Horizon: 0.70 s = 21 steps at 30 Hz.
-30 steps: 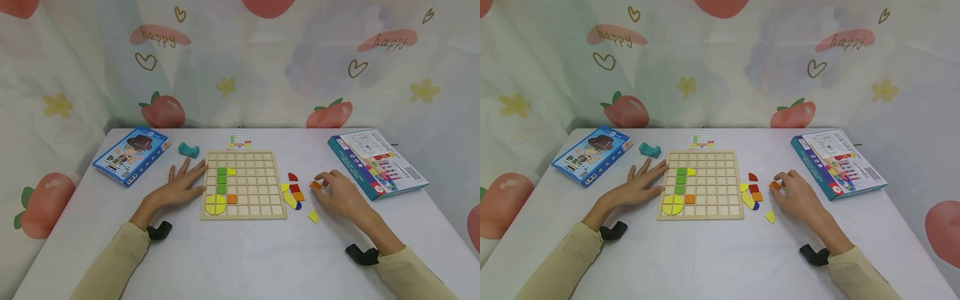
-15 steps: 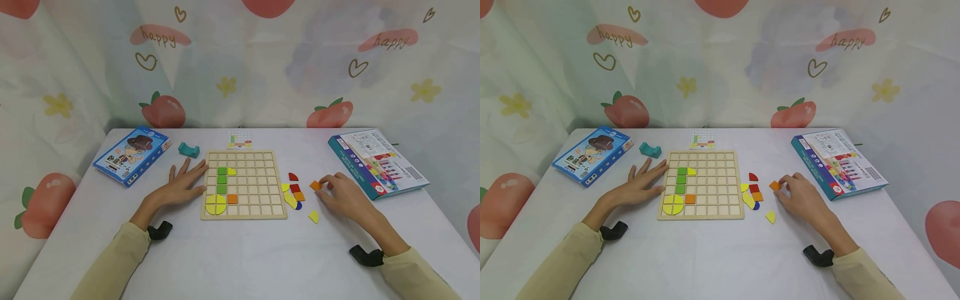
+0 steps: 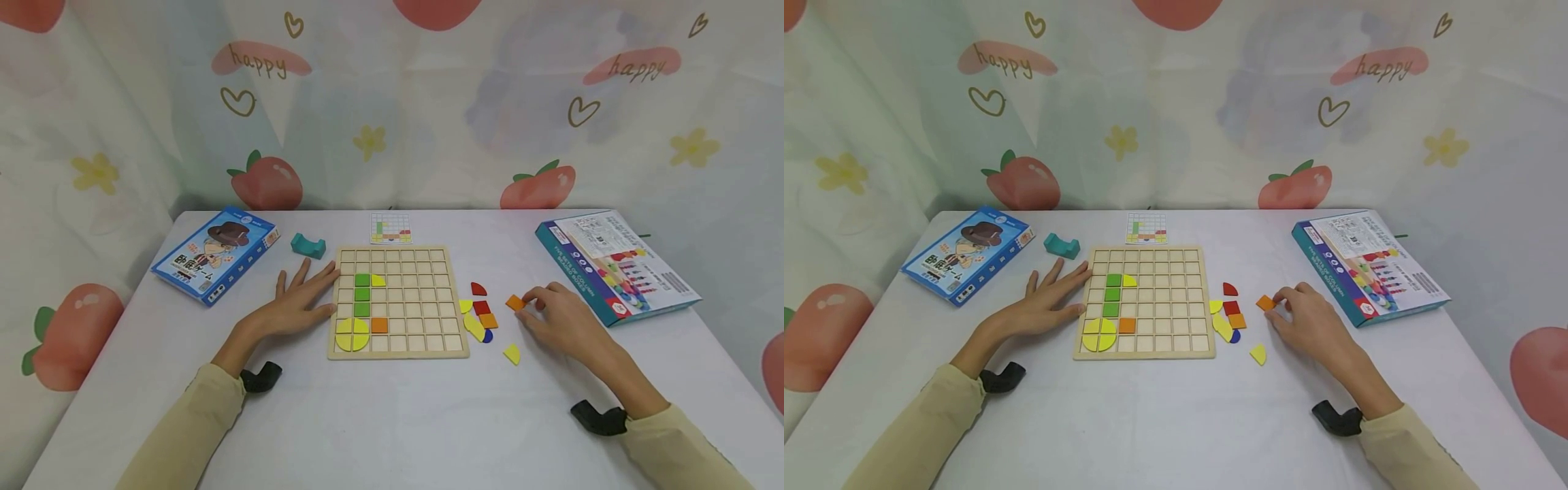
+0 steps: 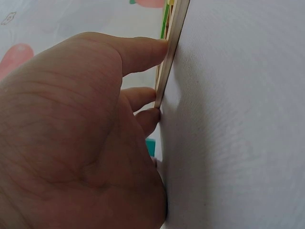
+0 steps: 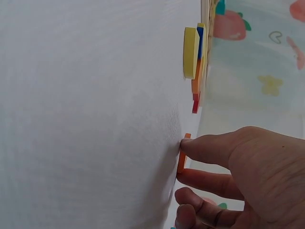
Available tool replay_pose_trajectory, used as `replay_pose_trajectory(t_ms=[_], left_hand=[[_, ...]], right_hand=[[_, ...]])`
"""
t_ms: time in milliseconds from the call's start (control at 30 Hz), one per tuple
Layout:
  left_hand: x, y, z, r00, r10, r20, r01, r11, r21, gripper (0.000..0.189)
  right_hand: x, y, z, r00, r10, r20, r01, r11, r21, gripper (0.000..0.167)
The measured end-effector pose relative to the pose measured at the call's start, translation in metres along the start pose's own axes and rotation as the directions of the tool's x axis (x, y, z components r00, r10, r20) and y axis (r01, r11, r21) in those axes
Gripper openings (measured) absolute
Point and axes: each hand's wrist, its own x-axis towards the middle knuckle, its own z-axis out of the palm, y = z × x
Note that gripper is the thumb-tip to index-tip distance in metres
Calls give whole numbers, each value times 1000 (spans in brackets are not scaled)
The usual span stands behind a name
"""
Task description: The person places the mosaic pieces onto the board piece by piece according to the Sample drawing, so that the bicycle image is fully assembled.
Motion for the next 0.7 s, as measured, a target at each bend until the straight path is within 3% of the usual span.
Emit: replay_pose_trajectory(t_ms=[700], left_hand=[[-1,4,-1,1000,-14,1,14,1000,4,74]], right_hand=[[1,-2,0,1000,-3,-19,3,1000,-6,36]])
